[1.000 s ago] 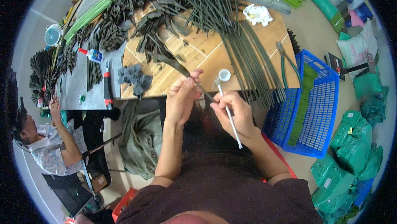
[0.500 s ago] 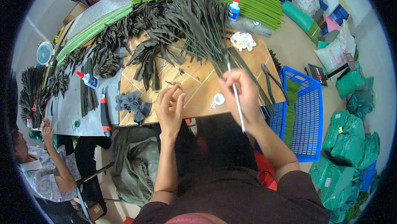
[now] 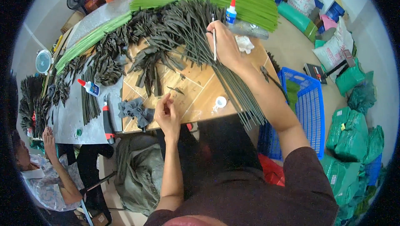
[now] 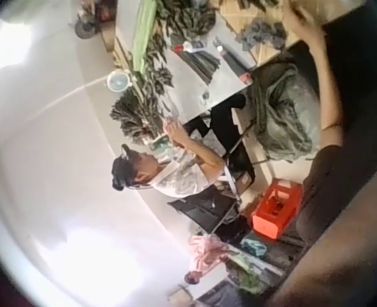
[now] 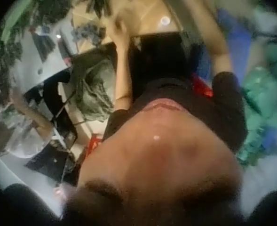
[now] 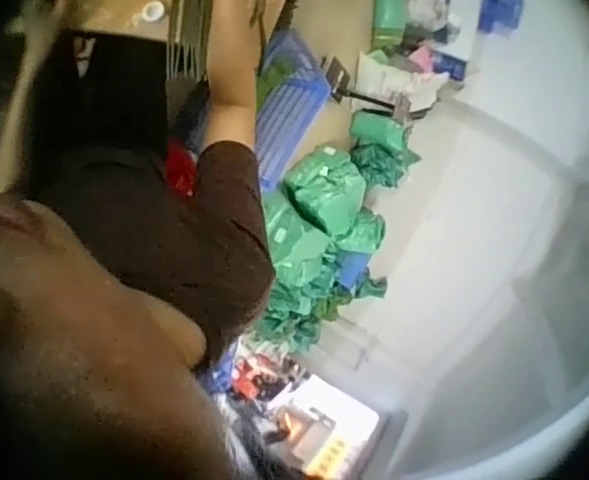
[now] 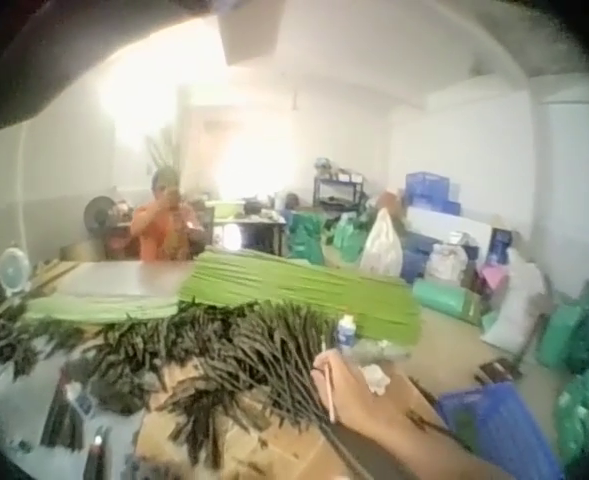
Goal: The person assembles decorative plant stalks by applying glue to green stems with an applicator stick, then attaching artificial leaves to the glued stems by hand.
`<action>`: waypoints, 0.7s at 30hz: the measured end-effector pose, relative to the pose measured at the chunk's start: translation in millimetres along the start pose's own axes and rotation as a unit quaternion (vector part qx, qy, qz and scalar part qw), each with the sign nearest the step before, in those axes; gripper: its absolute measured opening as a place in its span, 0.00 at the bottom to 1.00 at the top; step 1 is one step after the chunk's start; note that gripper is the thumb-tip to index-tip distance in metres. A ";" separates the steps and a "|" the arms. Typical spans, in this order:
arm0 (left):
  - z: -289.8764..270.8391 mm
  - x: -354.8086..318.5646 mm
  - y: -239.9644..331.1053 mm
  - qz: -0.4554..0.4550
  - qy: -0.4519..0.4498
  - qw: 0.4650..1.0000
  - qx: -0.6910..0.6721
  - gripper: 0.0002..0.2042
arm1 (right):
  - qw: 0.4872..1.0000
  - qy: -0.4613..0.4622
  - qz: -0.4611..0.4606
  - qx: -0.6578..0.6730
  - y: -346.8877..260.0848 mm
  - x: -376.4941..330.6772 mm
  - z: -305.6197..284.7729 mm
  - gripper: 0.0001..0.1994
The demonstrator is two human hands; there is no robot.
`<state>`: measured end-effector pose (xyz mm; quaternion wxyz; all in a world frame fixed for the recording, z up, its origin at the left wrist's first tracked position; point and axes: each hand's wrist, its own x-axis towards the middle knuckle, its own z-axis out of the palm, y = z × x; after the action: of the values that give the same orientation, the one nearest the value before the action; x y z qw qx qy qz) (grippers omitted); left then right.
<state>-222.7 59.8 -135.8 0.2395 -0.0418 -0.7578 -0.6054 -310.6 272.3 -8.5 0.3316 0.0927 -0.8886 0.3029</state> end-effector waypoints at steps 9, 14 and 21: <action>1.0 -3.7 0.1 0.036 -0.035 0.998 0.034 0.08 | 0.986 -0.125 -0.053 -0.101 28.7 -106.4 -75.6 0.08; 3.5 -8.5 11.1 -0.025 -0.005 0.999 -0.029 0.06 | 0.986 -0.115 -0.095 -0.073 6.3 -124.4 -66.9 0.08; -14.9 -22.6 73.5 -0.217 -0.197 0.935 -0.200 0.07 | 0.976 -0.117 -0.156 -0.094 -57.3 -142.4 -28.6 0.16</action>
<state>-172.1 70.3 -76.9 -0.0652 -0.0420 -0.6434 -0.7616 -165.8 238.4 -56.0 0.2761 0.2334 -0.9202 0.1500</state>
